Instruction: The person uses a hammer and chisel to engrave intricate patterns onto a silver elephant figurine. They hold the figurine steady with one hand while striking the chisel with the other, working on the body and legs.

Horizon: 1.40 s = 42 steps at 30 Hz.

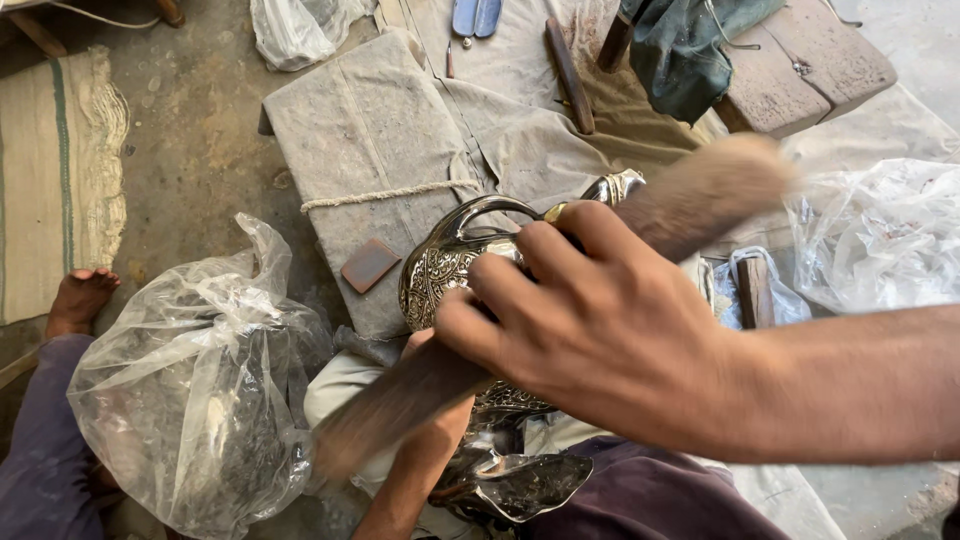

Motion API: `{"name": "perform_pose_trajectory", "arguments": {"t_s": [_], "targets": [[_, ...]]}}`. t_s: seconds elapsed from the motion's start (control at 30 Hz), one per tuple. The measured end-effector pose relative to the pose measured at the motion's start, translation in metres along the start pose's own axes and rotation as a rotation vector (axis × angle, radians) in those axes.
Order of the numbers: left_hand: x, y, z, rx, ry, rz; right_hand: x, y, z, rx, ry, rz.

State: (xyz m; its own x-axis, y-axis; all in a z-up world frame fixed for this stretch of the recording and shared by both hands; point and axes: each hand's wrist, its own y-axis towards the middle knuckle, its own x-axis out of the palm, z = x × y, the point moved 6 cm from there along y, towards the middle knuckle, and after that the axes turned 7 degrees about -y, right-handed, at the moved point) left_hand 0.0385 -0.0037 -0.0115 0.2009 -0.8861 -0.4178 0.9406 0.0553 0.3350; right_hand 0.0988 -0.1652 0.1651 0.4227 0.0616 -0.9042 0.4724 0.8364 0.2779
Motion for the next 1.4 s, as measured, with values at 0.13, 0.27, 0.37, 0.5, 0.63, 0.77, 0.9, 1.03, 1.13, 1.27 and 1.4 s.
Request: {"name": "perform_pose_trajectory", "arguments": {"t_s": [0.13, 0.27, 0.37, 0.5, 0.63, 0.77, 0.9, 1.03, 1.13, 1.27, 1.4], "targets": [[0.002, 0.001, 0.002, 0.008, -0.011, -0.026, 0.006, -0.005, 0.001, -0.035, -0.164, -0.136], [0.003, 0.002, 0.011, 0.076, 0.016, -0.034, -0.003, -0.009, 0.003, 0.022, -0.004, 0.05], [0.005, 0.009, 0.021, 0.152, 0.041, -0.038, 0.002, -0.01, 0.005, 0.032, -0.067, -0.011], [0.004, 0.015, 0.033, 0.176, 0.024, -0.015, 0.001, -0.014, 0.008, 0.021, -0.037, -0.025], [0.004, 0.015, 0.034, 0.138, -0.015, -0.03, -0.014, -0.019, 0.012, 0.038, -0.059, 0.182], [0.006, 0.011, 0.026, 0.055, -0.088, -0.079, 0.004, -0.021, 0.012, 0.034, -0.024, -0.035], [0.009, 0.009, 0.02, 0.015, -0.153, -0.109, 0.011, -0.025, 0.015, 0.022, -0.018, 0.004], [0.009, 0.01, 0.019, -0.004, -0.215, -0.107, 0.007, -0.026, 0.017, -0.009, -0.025, 0.101], [0.009, 0.012, 0.018, -0.023, -0.245, -0.113, 0.015, -0.026, 0.021, 0.049, 0.028, -0.077], [0.01, 0.012, 0.018, -0.046, -0.272, -0.127, 0.002, -0.031, 0.023, 0.054, -0.013, 0.079], [0.013, 0.014, 0.019, -0.053, -0.292, -0.146, 0.003, -0.035, 0.027, 0.055, -0.036, 0.069]]}}
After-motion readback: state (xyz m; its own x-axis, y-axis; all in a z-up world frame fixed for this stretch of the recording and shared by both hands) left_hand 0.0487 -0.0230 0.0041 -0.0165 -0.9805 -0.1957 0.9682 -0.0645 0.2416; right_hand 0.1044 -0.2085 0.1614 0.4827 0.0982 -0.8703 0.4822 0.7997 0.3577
